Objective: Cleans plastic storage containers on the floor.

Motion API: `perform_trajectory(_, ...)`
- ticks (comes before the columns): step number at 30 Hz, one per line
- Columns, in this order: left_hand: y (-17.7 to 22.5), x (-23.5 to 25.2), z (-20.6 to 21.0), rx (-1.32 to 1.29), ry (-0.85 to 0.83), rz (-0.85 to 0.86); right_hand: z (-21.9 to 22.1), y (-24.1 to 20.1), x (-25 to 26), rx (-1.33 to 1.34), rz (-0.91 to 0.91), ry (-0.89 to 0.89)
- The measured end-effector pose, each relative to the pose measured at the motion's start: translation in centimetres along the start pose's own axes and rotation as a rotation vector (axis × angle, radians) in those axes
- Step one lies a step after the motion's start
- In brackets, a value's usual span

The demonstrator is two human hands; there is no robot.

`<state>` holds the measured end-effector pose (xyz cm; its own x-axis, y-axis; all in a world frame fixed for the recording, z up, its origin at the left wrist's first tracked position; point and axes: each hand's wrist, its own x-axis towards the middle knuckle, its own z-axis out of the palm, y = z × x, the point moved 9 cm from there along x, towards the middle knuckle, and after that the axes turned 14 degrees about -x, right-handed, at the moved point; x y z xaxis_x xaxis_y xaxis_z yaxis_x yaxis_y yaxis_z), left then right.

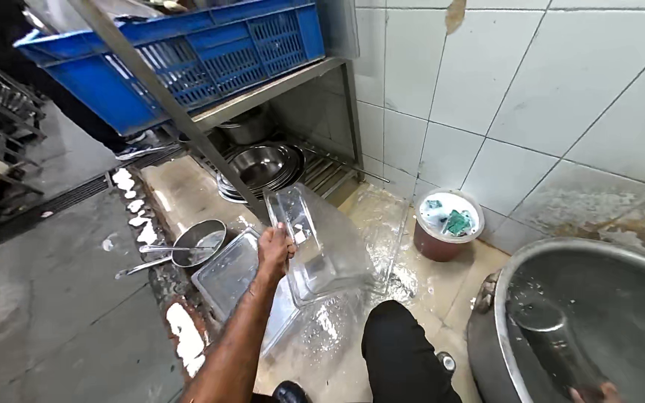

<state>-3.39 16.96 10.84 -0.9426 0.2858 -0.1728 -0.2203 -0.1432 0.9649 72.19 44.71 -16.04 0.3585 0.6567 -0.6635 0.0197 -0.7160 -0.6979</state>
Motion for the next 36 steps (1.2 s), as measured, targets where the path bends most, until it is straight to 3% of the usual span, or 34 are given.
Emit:
perform_trajectory(4, 3.7, -1.1, 6.5, 0.375, -0.282, 0.132, -1.9, -1.9, 3.4, -0.388, -0.093, 0.181)
perform_trajectory(7, 5.0, -1.9, 10.7, 0.802, -0.499, 0.38, -2.2, -6.8, 1.8, -0.788, -0.282, 0.291)
perform_trajectory(10, 4.0, -3.1, 13.4, 1.14, -0.724, 0.644, 0.0, -10.8, -1.6, -1.088, -0.528, 0.256)
perform_trajectory(13, 1.1, -4.1, 13.8, 1.332, -0.883, 0.734, 2.7, -12.6, -5.5, -1.225, -0.678, 0.21)
perform_trajectory(16, -2.8, -4.7, 11.6, 1.448, -1.05, 0.659, 3.9, -13.8, -7.4, -1.25, -0.779, 0.217)
perform_trajectory(21, -7.8, -5.5, 3.1, 1.518, -1.222, 0.542, 4.6, -17.0, -11.0, -1.316, -0.938, 0.189)
perform_trajectory(25, -11.2, -4.9, -3.1, 1.634, -1.173, 0.406, 7.4, -20.0, -14.9, -1.465, -1.235, 0.195)
perform_trajectory(29, -13.3, -3.3, -7.5, 1.667, -1.001, 0.299, 10.1, -24.1, -21.7, -1.398, -1.656, 0.185)
perform_trajectory(33, -15.1, -2.2, -10.2, 1.666, -0.909, 0.204, 15.8, -25.7, -29.4, -1.383, -2.001, -0.036)
perform_trajectory(36, -15.9, -1.6, -10.8, 1.657, -0.926, 0.196, 22.5, -23.6, -33.6, -1.296, -2.259, -0.189)
